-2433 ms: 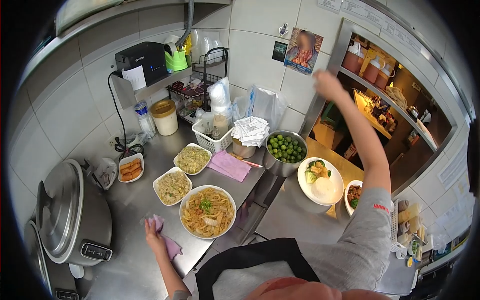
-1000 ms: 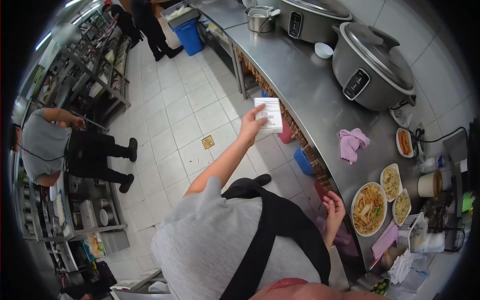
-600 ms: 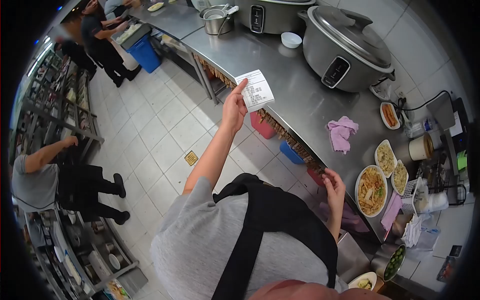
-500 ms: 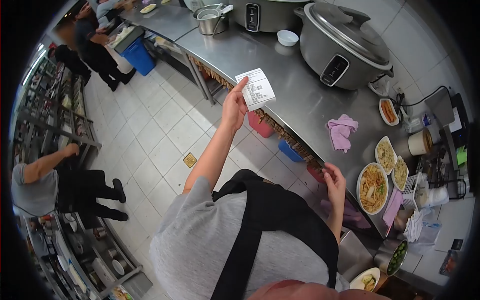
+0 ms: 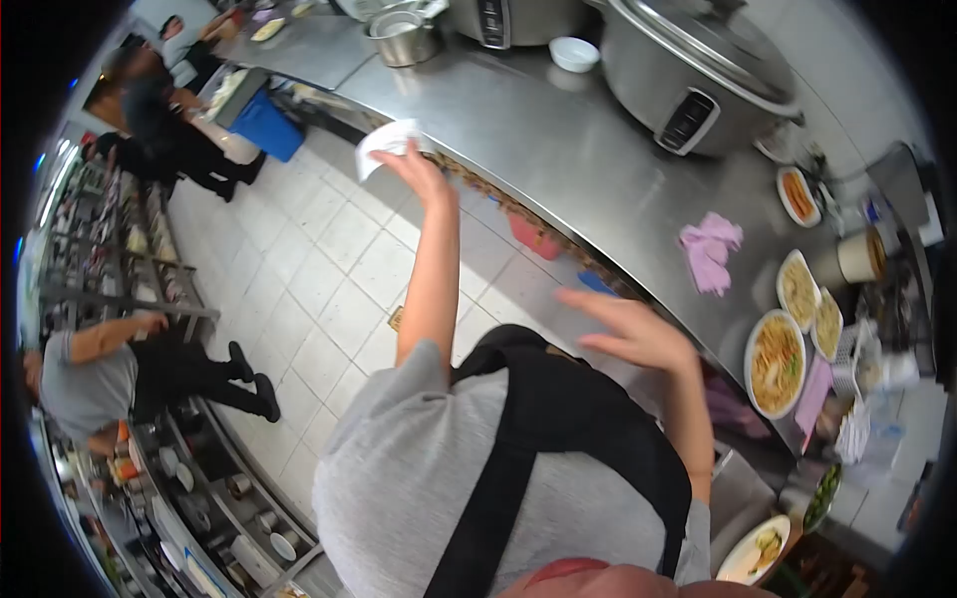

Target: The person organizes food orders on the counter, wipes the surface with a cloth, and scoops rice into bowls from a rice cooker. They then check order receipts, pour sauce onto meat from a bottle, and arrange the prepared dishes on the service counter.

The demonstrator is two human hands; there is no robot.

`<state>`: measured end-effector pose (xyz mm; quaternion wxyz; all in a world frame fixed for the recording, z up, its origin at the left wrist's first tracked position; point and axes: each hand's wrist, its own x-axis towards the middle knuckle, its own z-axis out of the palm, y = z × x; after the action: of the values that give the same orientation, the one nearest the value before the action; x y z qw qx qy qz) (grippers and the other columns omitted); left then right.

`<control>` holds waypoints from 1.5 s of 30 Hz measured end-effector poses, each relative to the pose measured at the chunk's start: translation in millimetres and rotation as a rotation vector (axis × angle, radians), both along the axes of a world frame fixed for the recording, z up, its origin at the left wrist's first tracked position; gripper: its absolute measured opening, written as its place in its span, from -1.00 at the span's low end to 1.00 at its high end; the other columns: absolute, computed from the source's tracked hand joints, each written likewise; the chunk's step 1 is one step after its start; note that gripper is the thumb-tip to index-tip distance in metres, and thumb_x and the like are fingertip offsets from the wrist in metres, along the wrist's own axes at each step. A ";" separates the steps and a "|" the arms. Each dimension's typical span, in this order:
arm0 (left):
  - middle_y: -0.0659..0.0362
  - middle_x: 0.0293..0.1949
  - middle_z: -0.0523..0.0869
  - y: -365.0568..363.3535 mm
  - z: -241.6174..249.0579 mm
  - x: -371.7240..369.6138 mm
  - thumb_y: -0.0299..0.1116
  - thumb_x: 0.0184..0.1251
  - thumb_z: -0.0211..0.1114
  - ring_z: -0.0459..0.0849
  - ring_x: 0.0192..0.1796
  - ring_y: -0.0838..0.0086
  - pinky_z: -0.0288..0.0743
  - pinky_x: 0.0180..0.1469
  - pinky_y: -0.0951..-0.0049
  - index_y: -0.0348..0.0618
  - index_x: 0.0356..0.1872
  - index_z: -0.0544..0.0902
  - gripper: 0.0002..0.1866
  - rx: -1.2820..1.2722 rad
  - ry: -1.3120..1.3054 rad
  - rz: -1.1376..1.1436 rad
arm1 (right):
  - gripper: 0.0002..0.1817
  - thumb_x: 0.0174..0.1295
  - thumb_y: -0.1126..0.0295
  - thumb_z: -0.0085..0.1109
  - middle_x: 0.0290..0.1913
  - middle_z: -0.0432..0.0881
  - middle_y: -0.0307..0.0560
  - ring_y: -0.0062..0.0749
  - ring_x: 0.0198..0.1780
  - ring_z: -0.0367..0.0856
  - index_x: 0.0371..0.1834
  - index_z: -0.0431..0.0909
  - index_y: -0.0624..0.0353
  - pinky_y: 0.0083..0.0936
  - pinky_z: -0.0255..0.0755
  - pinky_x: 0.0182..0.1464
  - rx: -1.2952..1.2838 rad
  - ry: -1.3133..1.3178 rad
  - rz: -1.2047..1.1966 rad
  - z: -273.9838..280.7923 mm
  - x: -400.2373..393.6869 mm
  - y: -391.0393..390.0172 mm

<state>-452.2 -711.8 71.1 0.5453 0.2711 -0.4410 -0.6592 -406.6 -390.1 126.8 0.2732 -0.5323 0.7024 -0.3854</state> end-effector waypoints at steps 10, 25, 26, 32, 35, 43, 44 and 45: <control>-0.03 0.12 0.45 42.4 39.7 12.3 0.10 0.19 0.00 0.38 0.19 0.24 0.11 0.25 0.37 -0.37 0.08 0.41 -0.32 -0.922 -0.320 -1.878 | -0.60 0.21 0.34 0.00 0.00 0.49 -0.14 -0.56 -0.08 0.47 0.10 0.35 0.25 -0.64 0.31 -0.06 -0.115 -0.297 -1.328 -21.9 -50.3 283.9; -0.04 0.24 0.24 327.7 -5.9 -11.4 0.09 0.33 -0.25 0.29 0.23 0.23 0.18 0.23 0.26 -0.28 0.28 0.08 -0.31 0.605 -0.013 -1.624 | -0.61 0.12 0.61 -0.23 -0.01 0.35 0.44 0.25 0.00 0.42 0.04 0.12 0.53 -0.10 0.45 0.03 -0.994 -1.132 -1.633 -151.3 -163.7 484.3; -0.04 0.23 0.24 338.3 -4.7 -15.3 0.11 0.32 -0.25 0.29 0.23 0.24 0.19 0.22 0.26 -0.27 0.28 0.09 -0.30 0.602 -0.024 -1.623 | -0.61 0.09 0.67 -0.27 0.00 0.35 0.42 0.25 -0.01 0.42 0.04 0.14 0.49 -0.08 0.46 0.02 -1.067 -0.996 -1.696 -158.5 -171.1 481.0; -0.03 0.19 0.29 370.6 -11.9 -39.0 0.15 0.32 -0.30 0.36 0.19 0.27 0.27 0.18 0.29 -0.28 0.27 0.09 -0.28 0.552 -0.103 -1.703 | -0.58 0.02 0.72 -0.33 -0.07 0.41 0.34 0.20 -0.11 0.50 0.03 0.11 0.50 -0.09 0.57 -0.13 -0.981 -0.985 -1.788 -151.2 -192.8 487.9; -0.03 0.17 0.32 377.2 -10.4 -46.8 0.18 0.31 -0.34 0.39 0.17 0.27 0.30 0.17 0.30 -0.28 0.29 0.04 -0.25 0.560 -0.137 -1.765 | -0.57 -0.02 0.75 -0.31 -0.08 0.43 0.32 0.19 -0.14 0.52 0.01 0.13 0.51 -0.07 0.58 -0.18 -0.967 -1.000 -1.858 -141.9 -191.8 496.6; -0.03 0.18 0.31 367.1 -9.2 -62.4 0.20 0.30 -0.38 0.40 0.16 0.30 0.32 0.16 0.33 -0.27 0.29 0.04 -0.24 0.491 -0.211 -1.922 | -0.48 -0.08 0.78 -0.26 0.09 0.33 0.26 0.15 0.10 0.35 0.08 0.14 0.48 -0.08 0.36 0.14 -0.958 -0.998 -1.735 -72.9 -91.5 461.0; -0.02 0.18 0.32 363.9 -9.2 -63.0 0.20 0.30 -0.38 0.40 0.16 0.32 0.32 0.16 0.34 -0.26 0.29 0.05 -0.24 0.486 -0.213 -1.940 | -0.46 -0.07 0.77 -0.24 0.11 0.32 0.23 0.10 0.12 0.35 0.11 0.14 0.46 -0.11 0.35 0.16 -0.957 -0.988 -1.726 -67.6 -67.2 455.1; -0.02 0.18 0.32 360.2 -10.8 -64.6 0.20 0.30 -0.38 0.40 0.16 0.32 0.32 0.16 0.34 -0.26 0.29 0.05 -0.24 0.491 -0.215 -1.954 | -0.46 -0.05 0.74 -0.21 0.13 0.30 0.22 0.08 0.12 0.36 0.13 0.11 0.46 -0.14 0.38 0.13 -0.956 -0.910 -1.714 -62.2 -40.3 447.3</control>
<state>-516.8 -351.6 60.3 -0.3462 -0.0457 -0.3690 -0.8614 -446.9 57.2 64.6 -0.0881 0.2775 0.4505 -0.8440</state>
